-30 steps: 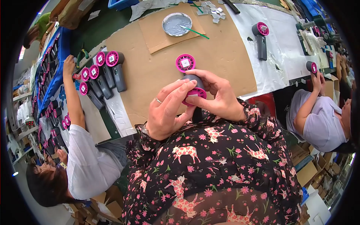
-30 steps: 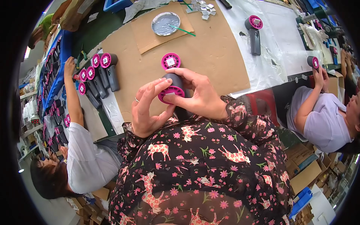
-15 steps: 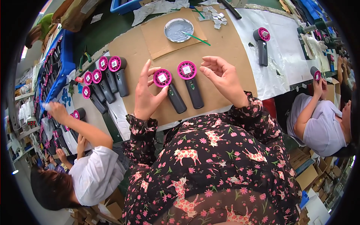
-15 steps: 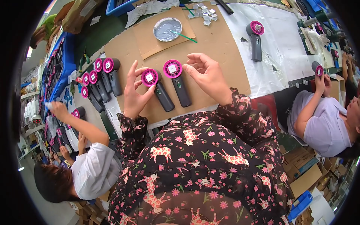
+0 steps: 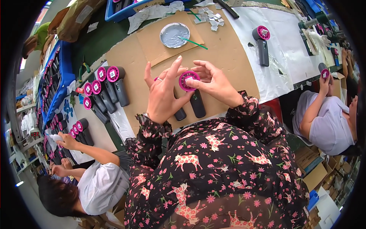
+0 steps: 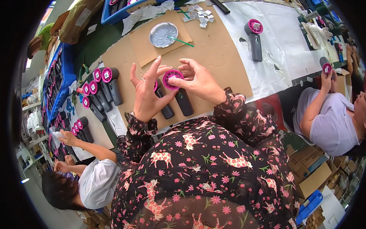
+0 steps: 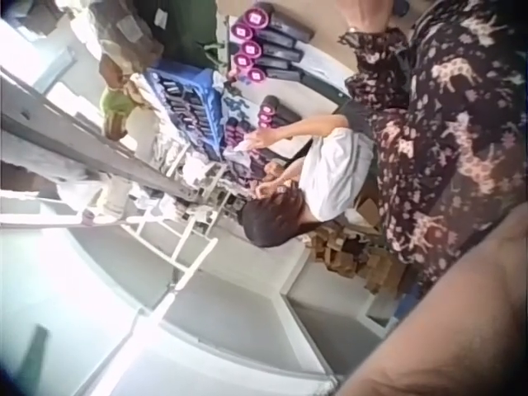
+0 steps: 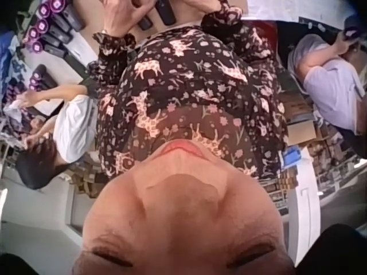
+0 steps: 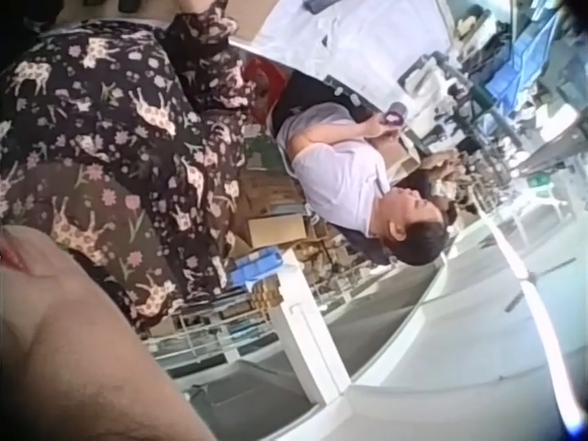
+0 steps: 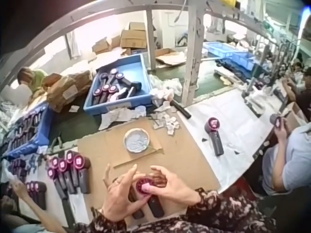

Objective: The person applies a substance to the center of hair dryers using a thin stick, then places and presses small square pieces onto the substance by hand. They repeat this process for each hair dryer, occasionally moving the items on the work surface.

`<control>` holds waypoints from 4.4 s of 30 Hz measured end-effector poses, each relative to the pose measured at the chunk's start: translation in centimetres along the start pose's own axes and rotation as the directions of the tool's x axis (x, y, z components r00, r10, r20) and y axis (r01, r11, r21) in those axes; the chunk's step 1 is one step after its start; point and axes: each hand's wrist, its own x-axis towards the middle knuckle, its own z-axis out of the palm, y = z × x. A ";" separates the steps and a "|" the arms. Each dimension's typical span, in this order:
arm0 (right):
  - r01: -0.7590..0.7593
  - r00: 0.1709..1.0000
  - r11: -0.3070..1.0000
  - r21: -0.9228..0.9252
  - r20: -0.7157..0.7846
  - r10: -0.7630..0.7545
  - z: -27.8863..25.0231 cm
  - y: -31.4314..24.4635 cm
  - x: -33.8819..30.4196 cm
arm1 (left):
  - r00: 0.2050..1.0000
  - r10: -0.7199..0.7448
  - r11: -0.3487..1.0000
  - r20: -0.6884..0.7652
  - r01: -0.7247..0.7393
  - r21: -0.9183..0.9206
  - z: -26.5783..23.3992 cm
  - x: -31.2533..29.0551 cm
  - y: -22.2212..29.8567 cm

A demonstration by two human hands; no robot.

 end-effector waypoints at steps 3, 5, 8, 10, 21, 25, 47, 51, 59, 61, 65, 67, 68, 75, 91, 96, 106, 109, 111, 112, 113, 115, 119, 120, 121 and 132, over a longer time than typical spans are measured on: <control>-0.011 0.998 0.997 0.078 0.065 0.006 0.3 -1.2 -0.8 | 0.999 0.040 0.999 -0.025 -0.040 0.007 -0.5 -0.8 0.6; -0.020 0.995 0.993 0.114 0.104 0.008 0.4 -1.5 -1.1 | 0.998 0.054 0.998 -0.040 -0.054 0.013 -0.7 -0.9 0.9; 0.043 0.996 0.995 0.092 0.077 -0.050 0.6 -1.3 -1.4 | 0.994 0.084 0.996 -0.075 -0.083 0.016 -0.6 -0.9 1.2; 0.037 0.998 0.995 0.091 0.056 -0.042 0.9 -1.2 -1.7 | 0.994 0.078 0.997 -0.077 -0.079 -0.007 -0.5 -0.9 1.2; -0.082 0.993 0.986 0.145 0.094 0.069 -0.1 -0.2 -0.4 | 0.996 0.062 0.994 -0.063 -0.068 -0.089 0.0 -0.9 -0.1; 0.004 0.999 0.994 0.110 0.035 -0.007 -0.4 -0.3 -1.4 | 0.994 0.096 0.981 -0.044 -0.103 -0.165 0.4 -0.6 0.5; 0.349 0.882 0.907 -0.236 -0.245 -0.403 -3.5 -7.6 -0.1 | 0.981 -0.191 0.970 0.021 0.186 0.155 -1.2 -2.2 -0.7; 0.359 0.795 0.797 -0.486 -0.287 -0.534 -4.2 -8.5 1.0 | 0.986 -0.167 0.981 0.023 0.163 0.104 -0.2 -1.7 -1.9; 0.326 0.835 0.485 -0.812 0.007 -0.551 -3.3 -5.8 5.8 | 0.988 -0.156 0.977 -0.015 0.157 0.144 -0.7 -2.2 -1.5; 0.295 0.873 0.511 -0.807 0.011 -0.487 -2.7 -5.5 6.5 | 0.985 -0.172 0.976 -0.027 0.174 0.134 -0.7 -2.4 -1.3; 0.093 0.977 0.391 -0.916 0.008 -0.214 -1.6 -5.4 7.8 | 0.983 -0.179 0.976 -0.048 0.183 0.120 -0.5 -2.6 -1.0; 0.181 0.910 0.245 -0.952 0.068 -0.408 -1.9 -5.0 8.6 | 0.983 -0.174 0.974 -0.057 0.181 0.134 -0.4 -2.7 -1.0; 0.212 0.861 0.165 -0.963 0.104 -0.497 -2.0 -5.1 8.7 | 0.982 -0.179 0.974 -0.058 0.185 0.132 -0.4 -2.6 -0.9; 0.292 0.811 0.396 -0.871 0.006 -0.585 -3.0 -6.9 8.6 | 0.980 -0.180 0.974 -0.081 0.189 0.123 0.0 -2.6 -1.2; 0.203 0.906 0.790 -0.579 -0.196 -0.376 -4.2 -2.7 10.3 | 0.977 -0.198 0.973 -0.074 0.205 0.107 -0.1 -2.6 -1.2; 0.124 0.949 0.891 -0.436 -0.210 -0.235 -4.2 -3.0 10.3 | 0.977 -0.198 0.974 -0.076 0.205 0.097 0.0 -2.6 -1.3; 0.093 0.979 0.989 -0.117 -0.171 -0.112 -4.6 -4.0 9.8 | 0.975 -0.208 0.975 -0.084 0.213 0.063 0.2 -2.5 -1.4; 0.131 0.972 0.990 -0.045 -0.192 -0.137 -4.7 -4.9 9.1 | 0.973 -0.210 0.974 -0.100 0.217 0.061 0.4 -2.5 -1.4; 0.088 0.967 0.973 -0.214 -0.215 -0.135 -5.6 -3.4 9.2 | 0.974 -0.201 0.976 -0.101 0.207 0.059 0.6 -2.2 -1.5; 0.064 0.965 0.953 -0.296 -0.226 -0.135 -6.2 -2.7 9.2 | 0.975 -0.197 0.977 -0.099 0.204 0.059 0.5 -2.1 -1.5; 0.063 0.966 0.953 -0.296 -0.221 -0.133 -6.1 -2.8 9.1 | 0.974 -0.204 0.976 -0.099 0.211 0.058 0.5 -2.3 -1.6; 0.067 0.965 0.981 -0.182 -0.240 -0.110 -6.1 -3.1 8.9 | 0.971 -0.217 0.973 -0.098 0.223 0.056 0.5 -2.6 -1.7; 0.064 0.974 0.997 -0.044 -0.214 -0.072 -6.3 -3.8 8.2 | 0.972 -0.207 0.975 -0.111 0.215 0.064 0.6 -2.7 -1.9; 0.061 0.978 0.998 -0.004 -0.197 -0.061 -6.4 -4.0 8.0 | 0.971 -0.208 0.974 -0.113 0.216 0.064 0.6 -2.7 -1.9; 0.061 0.979 0.998 -0.005 -0.195 -0.061 -6.4 -4.2 7.8 | 0.972 -0.207 0.974 -0.113 0.215 0.066 0.7 -2.8 -2.0; 0.072 0.984 0.994 0.085 -0.167 -0.057 -4.2 -7.9 0.4 | 0.969 -0.213 0.974 -0.129 0.221 0.055 0.9 -3.4 -2.8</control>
